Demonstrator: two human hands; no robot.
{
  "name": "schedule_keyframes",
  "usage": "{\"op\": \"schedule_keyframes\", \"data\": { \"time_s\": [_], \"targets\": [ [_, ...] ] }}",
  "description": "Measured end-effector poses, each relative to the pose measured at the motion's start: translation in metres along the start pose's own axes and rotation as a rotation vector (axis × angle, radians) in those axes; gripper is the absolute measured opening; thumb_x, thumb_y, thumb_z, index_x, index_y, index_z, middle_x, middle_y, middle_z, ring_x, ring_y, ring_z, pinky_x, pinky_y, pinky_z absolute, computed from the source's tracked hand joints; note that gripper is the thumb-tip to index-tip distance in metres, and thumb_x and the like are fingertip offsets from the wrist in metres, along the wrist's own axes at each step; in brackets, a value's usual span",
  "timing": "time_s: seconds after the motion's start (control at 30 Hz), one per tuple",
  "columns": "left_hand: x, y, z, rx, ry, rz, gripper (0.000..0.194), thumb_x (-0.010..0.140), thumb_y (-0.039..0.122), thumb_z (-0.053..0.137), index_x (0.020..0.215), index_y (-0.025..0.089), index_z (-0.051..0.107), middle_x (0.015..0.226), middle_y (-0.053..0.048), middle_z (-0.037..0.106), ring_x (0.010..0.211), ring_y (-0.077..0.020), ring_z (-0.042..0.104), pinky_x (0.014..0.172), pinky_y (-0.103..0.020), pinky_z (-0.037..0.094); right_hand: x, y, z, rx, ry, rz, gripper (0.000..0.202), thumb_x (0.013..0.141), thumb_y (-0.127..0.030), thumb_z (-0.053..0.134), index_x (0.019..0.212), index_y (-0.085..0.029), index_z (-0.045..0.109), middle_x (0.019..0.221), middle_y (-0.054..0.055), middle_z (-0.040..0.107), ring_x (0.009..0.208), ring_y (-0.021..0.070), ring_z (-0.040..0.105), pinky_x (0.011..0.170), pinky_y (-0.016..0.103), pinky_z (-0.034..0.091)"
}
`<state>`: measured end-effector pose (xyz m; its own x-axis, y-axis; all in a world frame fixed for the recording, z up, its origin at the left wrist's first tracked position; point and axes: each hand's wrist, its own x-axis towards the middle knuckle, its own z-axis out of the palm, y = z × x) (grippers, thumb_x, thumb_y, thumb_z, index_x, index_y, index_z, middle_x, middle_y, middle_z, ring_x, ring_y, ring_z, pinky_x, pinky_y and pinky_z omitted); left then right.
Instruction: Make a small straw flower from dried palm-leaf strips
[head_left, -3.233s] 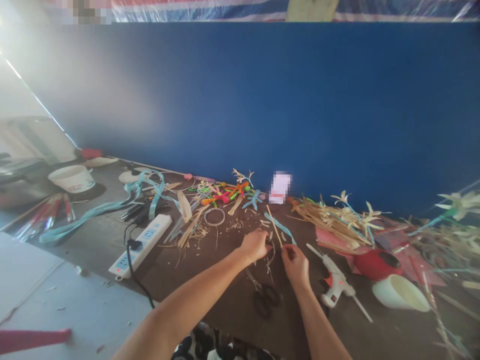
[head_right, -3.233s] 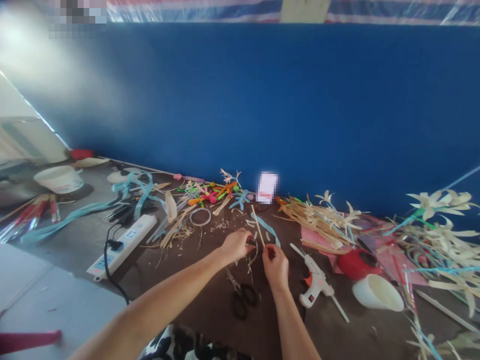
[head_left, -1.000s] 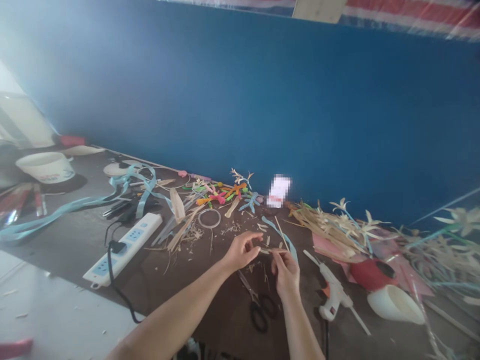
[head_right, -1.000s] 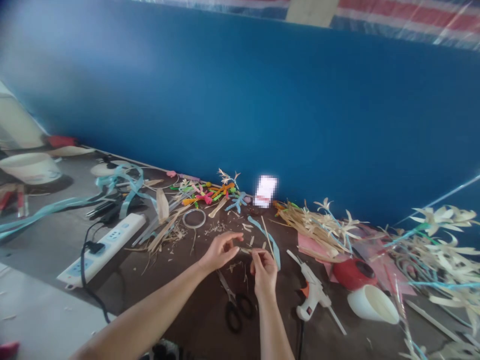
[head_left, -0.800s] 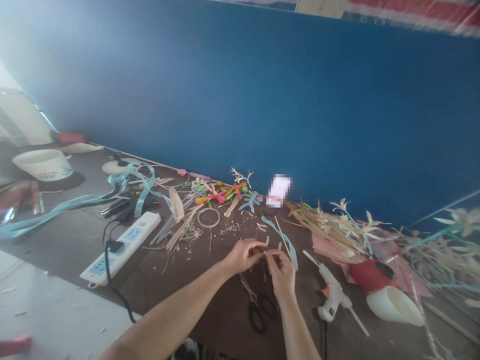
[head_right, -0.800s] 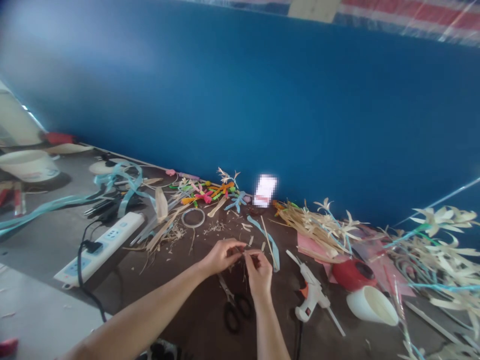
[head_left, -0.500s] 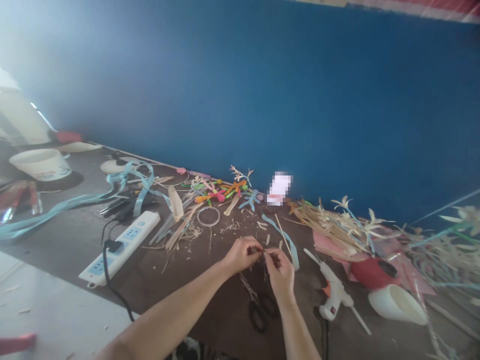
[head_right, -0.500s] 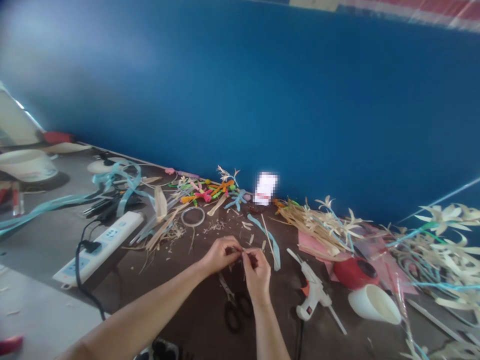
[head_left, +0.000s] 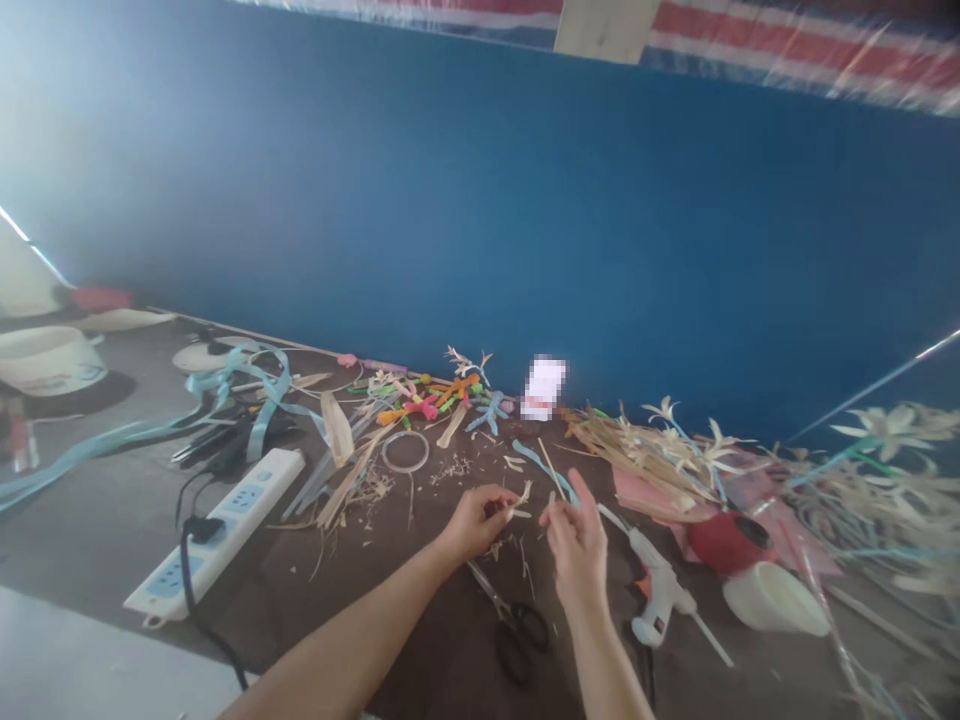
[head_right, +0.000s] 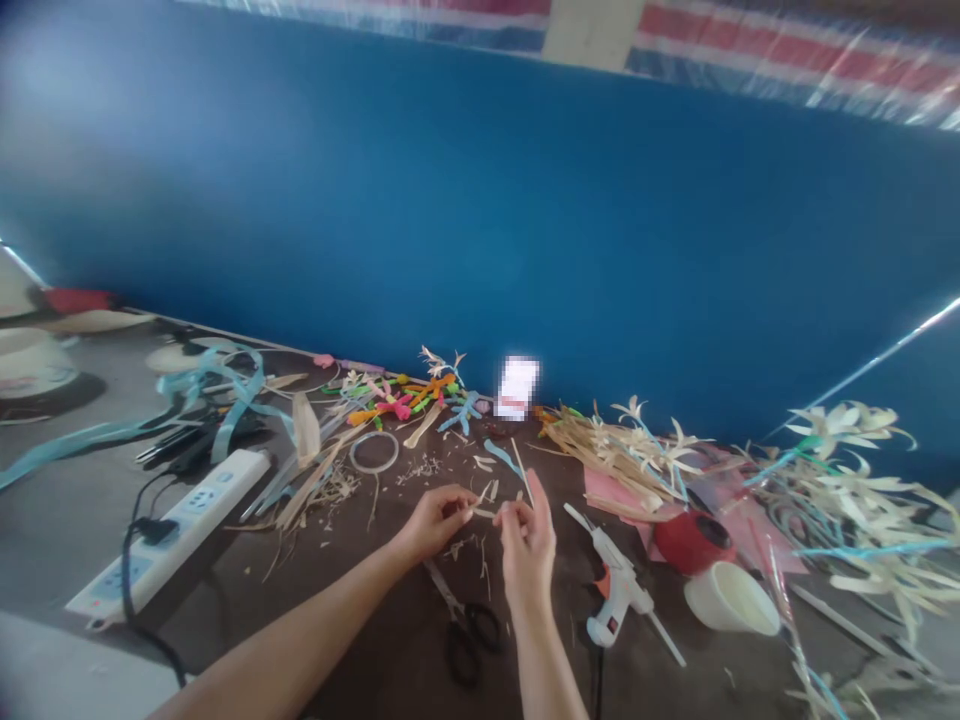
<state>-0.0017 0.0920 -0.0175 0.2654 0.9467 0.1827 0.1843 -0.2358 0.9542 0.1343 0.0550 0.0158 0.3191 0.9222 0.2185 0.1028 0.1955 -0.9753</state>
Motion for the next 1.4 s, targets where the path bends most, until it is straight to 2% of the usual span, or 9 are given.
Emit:
{"op": "schedule_keyframes", "data": {
  "time_s": [0.13, 0.23, 0.3, 0.37, 0.47, 0.53, 0.67, 1.03, 1.4],
  "targets": [
    [0.0, 0.0, 0.0, -0.105, -0.003, -0.061, 0.025, 0.071, 0.03, 0.051, 0.088, 0.015, 0.062, 0.058, 0.0, 0.05, 0.051, -0.0086, 0.041, 0.051, -0.02, 0.032, 0.04, -0.067, -0.009, 0.106, -0.015, -0.085, 0.068, 0.073, -0.022, 0.05, 0.131, -0.027, 0.015, 0.053, -0.007, 0.046, 0.036, 0.0044, 0.03, 0.031, 0.017, 0.02],
    [0.0, 0.0, -0.001, -0.19, -0.011, -0.113, 0.026, 0.07, 0.033, 0.052, 0.088, 0.015, 0.061, 0.055, 0.001, 0.049, 0.047, -0.0076, 0.04, 0.049, -0.019, 0.032, 0.076, -0.118, -0.017, 0.079, -0.054, -0.215, 0.068, 0.071, -0.019, 0.05, 0.13, -0.028, 0.017, 0.052, -0.007, 0.045, 0.038, 0.0054, 0.033, 0.032, 0.017, 0.023],
    [0.001, -0.002, -0.002, -0.257, -0.012, -0.147, 0.028, 0.069, 0.034, 0.053, 0.087, 0.014, 0.06, 0.056, 0.0, 0.051, 0.045, -0.0066, 0.039, 0.047, -0.019, 0.031, 0.089, -0.132, -0.02, 0.046, -0.087, -0.247, 0.058, 0.073, -0.023, 0.049, 0.127, -0.025, 0.027, 0.048, -0.008, 0.042, 0.037, 0.0048, 0.032, 0.033, 0.017, 0.024],
    [0.003, -0.003, -0.002, -0.327, -0.013, -0.173, 0.029, 0.069, 0.036, 0.053, 0.084, 0.013, 0.06, 0.058, 0.0, 0.053, 0.045, -0.0056, 0.038, 0.045, -0.018, 0.029, 0.089, -0.12, -0.018, -0.038, -0.144, -0.198, 0.048, 0.073, -0.029, 0.05, 0.12, -0.022, 0.04, 0.05, -0.006, 0.047, 0.037, 0.0047, 0.034, 0.034, 0.018, 0.026],
    [0.004, -0.006, -0.002, -0.413, -0.021, -0.204, 0.029, 0.067, 0.037, 0.056, 0.08, 0.012, 0.059, 0.057, 0.0, 0.054, 0.042, -0.0045, 0.037, 0.042, -0.018, 0.027, 0.065, -0.065, -0.006, -0.203, -0.239, -0.086, 0.034, 0.067, -0.034, 0.057, 0.096, -0.018, 0.059, 0.06, -0.001, 0.056, 0.043, 0.0067, 0.044, 0.04, 0.02, 0.034],
    [0.004, -0.007, -0.001, -0.448, -0.031, -0.221, 0.029, 0.065, 0.038, 0.057, 0.077, 0.011, 0.059, 0.056, -0.001, 0.055, 0.041, -0.0042, 0.037, 0.041, -0.017, 0.027, 0.043, -0.022, 0.004, -0.219, -0.337, 0.019, 0.028, 0.064, -0.035, 0.059, 0.085, -0.016, 0.063, 0.063, 0.001, 0.059, 0.046, 0.0101, 0.049, 0.044, 0.023, 0.039],
    [0.004, -0.008, 0.0, -0.443, -0.095, -0.232, 0.029, 0.065, 0.039, 0.057, 0.074, 0.011, 0.059, 0.055, -0.001, 0.055, 0.04, -0.0045, 0.038, 0.041, -0.017, 0.027, 0.012, 0.031, 0.014, -0.061, -0.279, 0.082, 0.028, 0.066, -0.037, 0.057, 0.083, -0.015, 0.061, 0.07, 0.004, 0.062, 0.059, 0.0162, 0.056, 0.055, 0.028, 0.044],
    [0.005, -0.012, -0.002, -0.267, -0.125, -0.255, 0.031, 0.062, 0.038, 0.058, 0.074, 0.01, 0.064, 0.048, 0.003, 0.048, 0.042, -0.0044, 0.035, 0.041, -0.017, 0.024, 0.007, 0.026, 0.011, -0.3, -0.212, -0.178, 0.009, 0.071, -0.025, 0.049, 0.072, -0.018, 0.055, 0.066, 0.0, 0.054, 0.059, 0.0133, 0.05, 0.055, 0.025, 0.04],
    [0.007, -0.012, -0.004, -0.504, -0.117, -0.322, 0.031, 0.063, 0.038, 0.058, 0.073, 0.009, 0.061, 0.043, 0.005, 0.038, 0.038, -0.0033, 0.029, 0.036, -0.017, 0.017, 0.001, 0.025, 0.013, -0.365, -0.257, -0.336, 0.015, 0.076, -0.015, 0.043, 0.078, -0.019, 0.057, 0.083, 0.005, 0.052, 0.079, 0.0167, 0.051, 0.069, 0.029, 0.041]
  ]
}}
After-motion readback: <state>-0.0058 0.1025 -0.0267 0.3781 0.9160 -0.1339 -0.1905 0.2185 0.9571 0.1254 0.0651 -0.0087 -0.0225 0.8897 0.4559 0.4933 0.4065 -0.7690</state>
